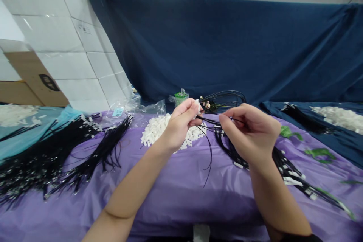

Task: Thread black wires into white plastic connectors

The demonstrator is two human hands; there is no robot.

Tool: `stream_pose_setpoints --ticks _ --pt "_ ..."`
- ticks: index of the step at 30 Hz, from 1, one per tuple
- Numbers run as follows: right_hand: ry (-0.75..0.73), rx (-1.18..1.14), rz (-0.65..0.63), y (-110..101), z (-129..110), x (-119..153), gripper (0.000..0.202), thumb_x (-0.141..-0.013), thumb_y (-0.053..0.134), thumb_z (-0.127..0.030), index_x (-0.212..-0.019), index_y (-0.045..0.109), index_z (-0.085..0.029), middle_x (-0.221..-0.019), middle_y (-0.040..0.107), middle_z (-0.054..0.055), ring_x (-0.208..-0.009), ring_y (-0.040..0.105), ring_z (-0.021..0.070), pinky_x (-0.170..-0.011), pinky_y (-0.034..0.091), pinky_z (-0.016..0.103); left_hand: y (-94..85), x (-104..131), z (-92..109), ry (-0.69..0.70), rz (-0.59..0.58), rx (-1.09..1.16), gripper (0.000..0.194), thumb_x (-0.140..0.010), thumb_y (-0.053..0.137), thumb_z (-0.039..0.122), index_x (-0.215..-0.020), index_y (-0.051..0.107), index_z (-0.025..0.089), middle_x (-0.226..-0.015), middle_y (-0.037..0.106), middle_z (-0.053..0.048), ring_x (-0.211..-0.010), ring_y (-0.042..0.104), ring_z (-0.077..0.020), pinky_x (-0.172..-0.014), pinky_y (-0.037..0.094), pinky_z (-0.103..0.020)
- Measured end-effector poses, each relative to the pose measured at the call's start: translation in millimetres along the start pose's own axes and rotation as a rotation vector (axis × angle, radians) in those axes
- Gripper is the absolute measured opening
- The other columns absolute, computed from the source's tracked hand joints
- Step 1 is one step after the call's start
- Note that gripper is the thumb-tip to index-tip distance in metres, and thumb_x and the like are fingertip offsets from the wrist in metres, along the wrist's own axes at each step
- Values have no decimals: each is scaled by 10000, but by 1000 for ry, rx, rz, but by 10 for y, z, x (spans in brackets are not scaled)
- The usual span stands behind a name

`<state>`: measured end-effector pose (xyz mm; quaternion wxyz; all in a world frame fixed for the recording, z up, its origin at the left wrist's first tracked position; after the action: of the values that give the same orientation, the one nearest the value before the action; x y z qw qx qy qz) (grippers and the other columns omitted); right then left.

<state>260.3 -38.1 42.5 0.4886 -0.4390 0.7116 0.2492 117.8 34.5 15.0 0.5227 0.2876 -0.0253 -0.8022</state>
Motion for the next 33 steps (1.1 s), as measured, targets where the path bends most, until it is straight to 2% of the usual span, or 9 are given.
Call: stream_pose_setpoints --ticks 11,16,28,33 --pt "54 27 0 9 40 15 134 -765 678 -109 -661 625 -174 -549 407 -75 -504 334 53 -472 284 237 31 20 26 62 -24 -119 337 -832 669 391 -673 490 154 -712 411 10 -606 337 -69 -486 292 -173" --pt "60 63 9 4 39 13 135 -766 679 -127 -655 618 -174 -532 394 -77 -499 332 53 -471 285 232 16 27 25 97 -5 -149 327 -866 633 384 -685 483 156 -729 404 14 -620 336 -70 -506 319 -163" --pt "103 76 -13 -3 14 17 150 -767 658 -141 -632 602 -171 -513 385 -71 -481 319 55 -456 277 222 4 54 6 88 33 -167 293 -881 622 371 -705 507 167 -747 435 9 -626 359 -77 -532 348 -176" --pt "205 39 -120 69 99 20 147 -807 637 -181 -661 625 -164 -524 455 -57 -474 348 51 -434 280 196 25 64 -12 102 4 -192 282 -892 605 383 -725 507 178 -721 410 21 -602 347 -78 -538 353 -192"
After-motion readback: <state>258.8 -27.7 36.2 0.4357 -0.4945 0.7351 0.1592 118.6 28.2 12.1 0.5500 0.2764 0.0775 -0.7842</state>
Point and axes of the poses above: each hand's wrist, its own x-axis away from the middle knuckle, its own y-axis out of the palm, z = x × y, the point moved 8 cm from there along -x, towards the middle knuckle
